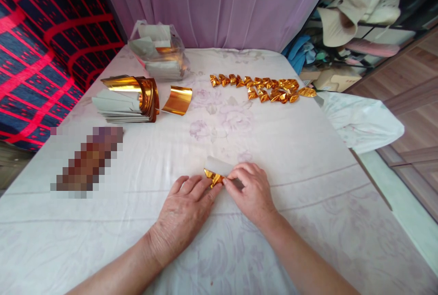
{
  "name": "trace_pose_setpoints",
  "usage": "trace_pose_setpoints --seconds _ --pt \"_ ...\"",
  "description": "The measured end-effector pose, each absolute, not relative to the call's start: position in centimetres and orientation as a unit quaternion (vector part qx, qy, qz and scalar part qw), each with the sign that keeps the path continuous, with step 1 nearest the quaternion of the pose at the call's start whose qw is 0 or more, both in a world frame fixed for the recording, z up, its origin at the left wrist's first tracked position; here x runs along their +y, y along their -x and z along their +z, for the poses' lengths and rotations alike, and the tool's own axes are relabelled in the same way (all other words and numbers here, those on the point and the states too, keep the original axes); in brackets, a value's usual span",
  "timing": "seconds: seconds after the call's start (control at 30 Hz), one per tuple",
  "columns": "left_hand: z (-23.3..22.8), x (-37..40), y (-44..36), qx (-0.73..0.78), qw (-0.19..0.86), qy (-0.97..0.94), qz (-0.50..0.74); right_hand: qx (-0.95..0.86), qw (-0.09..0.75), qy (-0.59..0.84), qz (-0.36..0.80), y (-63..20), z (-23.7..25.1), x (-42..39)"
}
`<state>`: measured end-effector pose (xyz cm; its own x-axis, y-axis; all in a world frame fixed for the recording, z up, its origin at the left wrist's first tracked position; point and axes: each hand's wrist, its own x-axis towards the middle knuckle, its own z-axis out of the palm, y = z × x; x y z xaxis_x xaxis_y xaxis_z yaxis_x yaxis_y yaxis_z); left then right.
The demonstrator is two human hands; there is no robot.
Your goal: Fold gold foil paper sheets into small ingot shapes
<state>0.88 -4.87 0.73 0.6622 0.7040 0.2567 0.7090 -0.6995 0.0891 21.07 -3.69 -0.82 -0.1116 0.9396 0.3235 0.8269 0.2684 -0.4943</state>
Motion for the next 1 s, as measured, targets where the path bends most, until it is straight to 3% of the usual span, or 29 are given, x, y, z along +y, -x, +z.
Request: trace_pose_setpoints --seconds 1.0 --pt "1.02 -4.90 -1.30 -0.406 -0.007 0.904 -0.136 -0.735 0.314 0.592 0.104 -21.25 -0.82 -3.59"
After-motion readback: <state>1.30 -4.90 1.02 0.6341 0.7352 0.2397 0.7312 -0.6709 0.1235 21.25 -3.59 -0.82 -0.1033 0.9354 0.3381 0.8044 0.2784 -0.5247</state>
